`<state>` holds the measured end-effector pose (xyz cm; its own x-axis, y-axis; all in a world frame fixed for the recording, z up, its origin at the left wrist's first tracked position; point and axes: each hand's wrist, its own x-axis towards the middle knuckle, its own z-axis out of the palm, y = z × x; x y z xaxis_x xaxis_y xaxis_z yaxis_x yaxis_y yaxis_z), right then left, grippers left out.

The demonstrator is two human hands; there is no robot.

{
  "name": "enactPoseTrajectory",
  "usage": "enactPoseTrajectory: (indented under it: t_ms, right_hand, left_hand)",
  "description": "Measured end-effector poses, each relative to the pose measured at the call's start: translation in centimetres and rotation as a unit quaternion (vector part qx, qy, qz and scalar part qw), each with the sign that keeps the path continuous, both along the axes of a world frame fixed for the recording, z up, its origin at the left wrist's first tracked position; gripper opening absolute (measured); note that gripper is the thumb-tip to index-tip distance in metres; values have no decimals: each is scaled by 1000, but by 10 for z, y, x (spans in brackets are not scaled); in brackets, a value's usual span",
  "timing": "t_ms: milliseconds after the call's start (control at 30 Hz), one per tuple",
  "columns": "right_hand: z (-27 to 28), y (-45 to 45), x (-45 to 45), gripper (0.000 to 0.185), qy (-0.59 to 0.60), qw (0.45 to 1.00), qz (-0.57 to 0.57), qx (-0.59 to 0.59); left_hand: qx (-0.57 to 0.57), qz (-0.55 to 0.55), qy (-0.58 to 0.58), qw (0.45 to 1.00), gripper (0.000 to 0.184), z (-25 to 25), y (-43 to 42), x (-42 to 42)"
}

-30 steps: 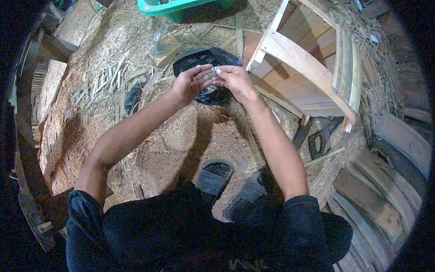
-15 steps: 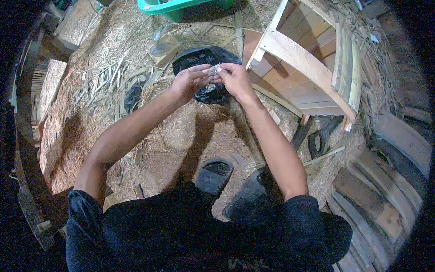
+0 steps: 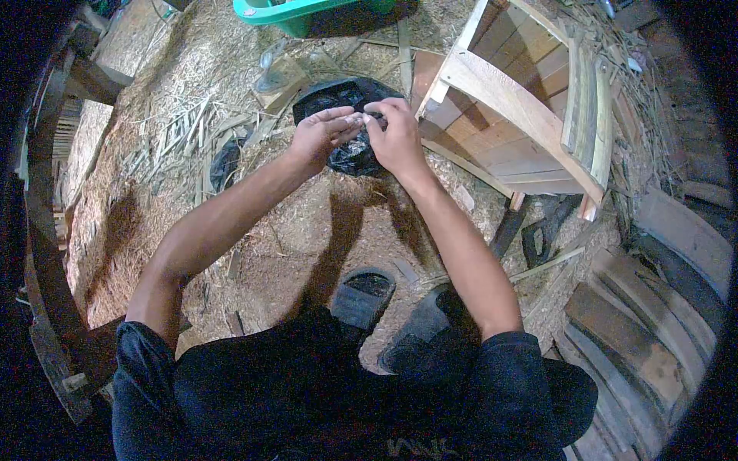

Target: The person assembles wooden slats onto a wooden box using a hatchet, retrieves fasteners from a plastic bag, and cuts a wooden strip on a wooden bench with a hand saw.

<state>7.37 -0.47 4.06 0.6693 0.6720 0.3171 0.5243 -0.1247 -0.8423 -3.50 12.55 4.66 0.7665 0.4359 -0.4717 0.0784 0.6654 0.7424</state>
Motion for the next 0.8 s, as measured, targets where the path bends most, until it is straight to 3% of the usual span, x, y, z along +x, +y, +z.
enactPoseTrajectory:
  t_ms: [133,633,800]
  right_hand:
    - [0,2,-2,15,52,998,11,-17]
    - [-8,-2,-2,15,-11,997,53,-63]
    - [-10,-4,-2,15,-4,999,36,-35]
  left_hand:
    - [-8,-23,-8,1000,33,-13,6,2]
    - [-26,-53,24,998,28,-9,6,-1]
    - [-69,-37,51,996,36,-6,10,4]
